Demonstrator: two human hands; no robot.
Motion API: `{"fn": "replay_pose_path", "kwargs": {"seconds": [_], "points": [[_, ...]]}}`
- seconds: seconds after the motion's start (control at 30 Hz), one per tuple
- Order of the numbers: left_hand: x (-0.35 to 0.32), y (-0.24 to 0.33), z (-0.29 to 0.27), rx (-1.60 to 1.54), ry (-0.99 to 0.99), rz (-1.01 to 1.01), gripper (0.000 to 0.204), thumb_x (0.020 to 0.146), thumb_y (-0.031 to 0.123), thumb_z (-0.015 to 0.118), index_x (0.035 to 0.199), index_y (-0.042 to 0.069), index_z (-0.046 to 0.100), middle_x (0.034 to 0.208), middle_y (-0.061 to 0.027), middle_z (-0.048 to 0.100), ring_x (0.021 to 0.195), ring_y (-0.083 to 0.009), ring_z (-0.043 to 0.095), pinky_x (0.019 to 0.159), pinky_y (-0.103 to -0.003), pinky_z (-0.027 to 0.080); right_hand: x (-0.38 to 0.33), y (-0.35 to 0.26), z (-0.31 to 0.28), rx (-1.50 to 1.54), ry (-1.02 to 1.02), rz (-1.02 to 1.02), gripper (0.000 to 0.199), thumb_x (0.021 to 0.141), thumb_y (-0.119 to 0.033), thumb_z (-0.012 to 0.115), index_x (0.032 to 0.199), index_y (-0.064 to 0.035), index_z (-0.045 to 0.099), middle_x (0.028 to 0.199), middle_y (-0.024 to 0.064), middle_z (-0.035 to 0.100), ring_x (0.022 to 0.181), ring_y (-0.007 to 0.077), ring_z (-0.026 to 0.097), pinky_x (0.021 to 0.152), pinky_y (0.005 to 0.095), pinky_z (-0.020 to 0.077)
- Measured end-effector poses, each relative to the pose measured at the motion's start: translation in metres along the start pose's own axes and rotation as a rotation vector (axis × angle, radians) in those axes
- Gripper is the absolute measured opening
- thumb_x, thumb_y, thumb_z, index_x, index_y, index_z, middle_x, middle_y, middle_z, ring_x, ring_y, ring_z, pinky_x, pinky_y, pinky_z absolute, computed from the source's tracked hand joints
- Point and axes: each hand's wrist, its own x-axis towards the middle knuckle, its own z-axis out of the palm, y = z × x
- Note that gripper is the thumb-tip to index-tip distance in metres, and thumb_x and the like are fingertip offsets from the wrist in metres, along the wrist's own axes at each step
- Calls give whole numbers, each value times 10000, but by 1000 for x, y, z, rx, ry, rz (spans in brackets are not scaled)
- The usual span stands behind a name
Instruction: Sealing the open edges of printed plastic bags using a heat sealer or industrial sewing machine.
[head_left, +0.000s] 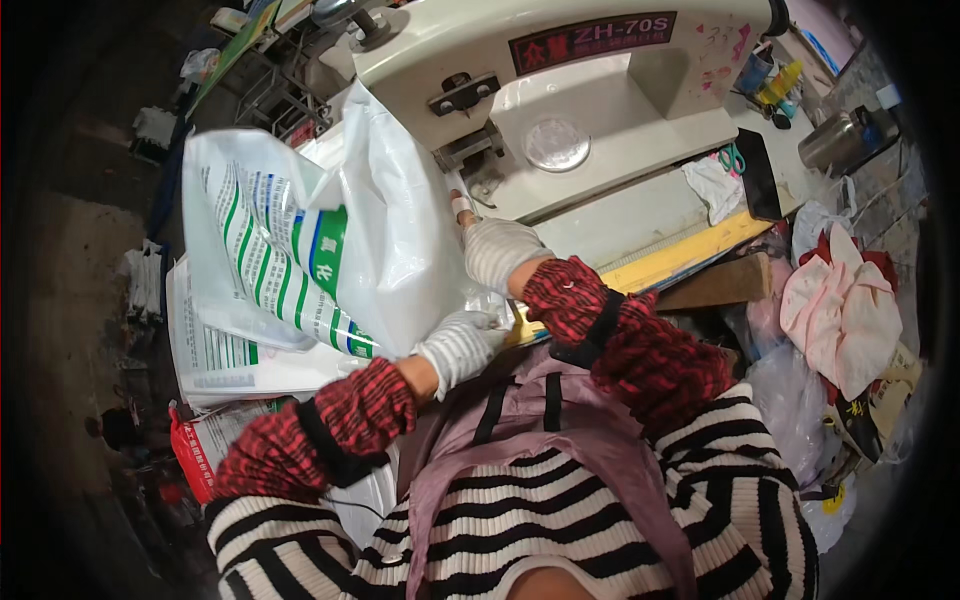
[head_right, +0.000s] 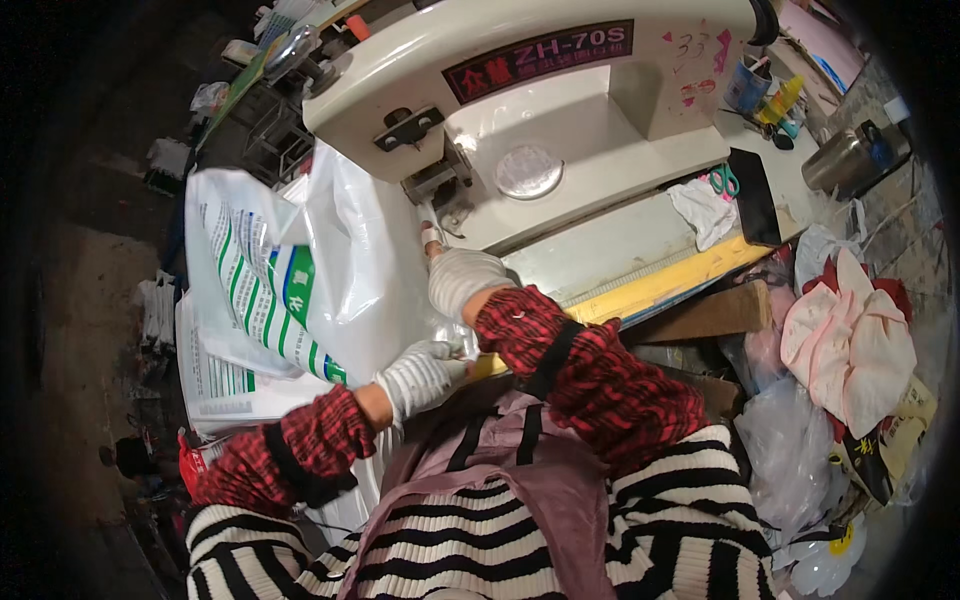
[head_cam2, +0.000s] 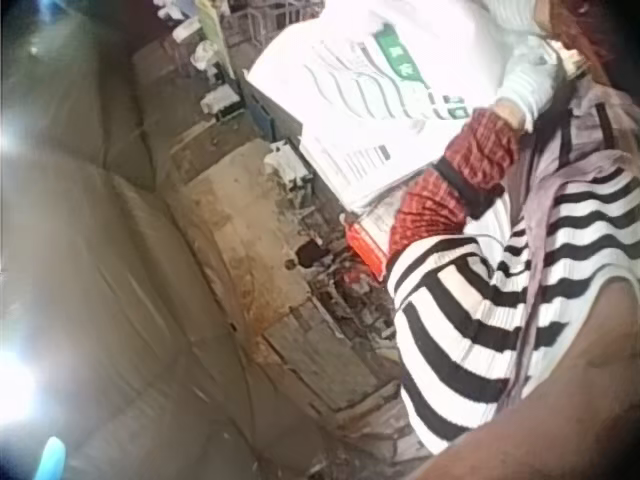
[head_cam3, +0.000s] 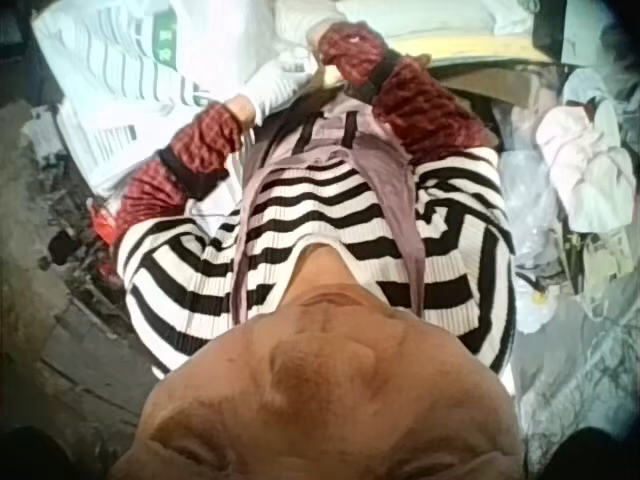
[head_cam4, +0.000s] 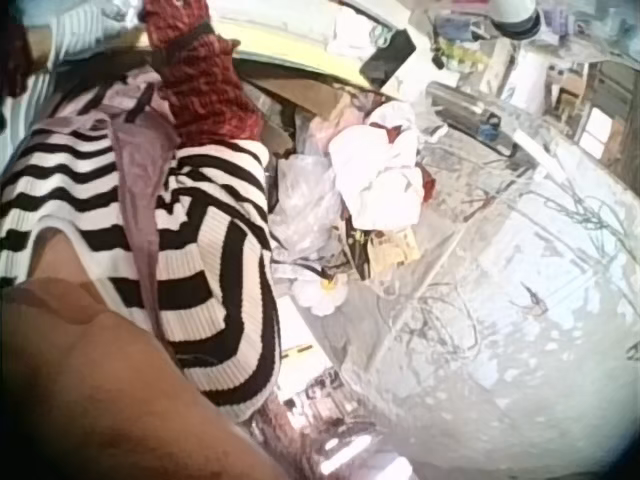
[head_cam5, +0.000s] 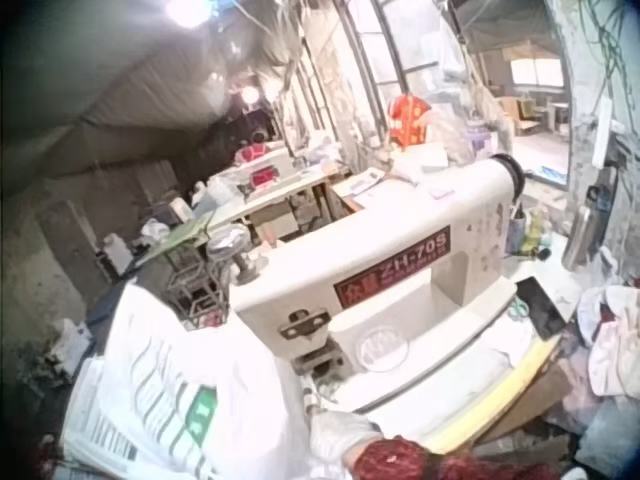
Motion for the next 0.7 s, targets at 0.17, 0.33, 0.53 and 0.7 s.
{"fn": "replay_pose_path", "kwargs": {"seconds": [0.17,0.33,0.53,0.7], "points": [[-12,42,-31,-738,528,-138,126,875,185,558,933,85,607,758,-25,585,698,-128,585,573,-246,439,-35,30,37,463,34,-196,639,880,-262,467,1388,57,244,1013,307,598,879,403,616,772,423,499],[17,54,-64,-625,927,355,173,884,107,515,1034,45,573,796,-101,616,726,-242,619,664,-348,505,-93,14,37,1392,-317,95,428,823,-267,645,1105,36,536,851,107,641,660,175,607,609,286,503],[-9,10,-59,845,26,-200,414,818,350,537,839,-47,653,734,-287,609,711,-420,617,664,-470,473,-96,20,33,1406,-340,65,260,831,-202,656,946,20,586,769,68,633,598,117,567,589,238,491],[-10,65,-52,764,388,-57,290,791,251,598,839,-32,644,696,-256,604,688,-380,612,682,-431,481,-99,24,32,1624,-333,113,245,829,-198,660,896,26,588,726,62,627,615,116,569,602,232,485]]}}
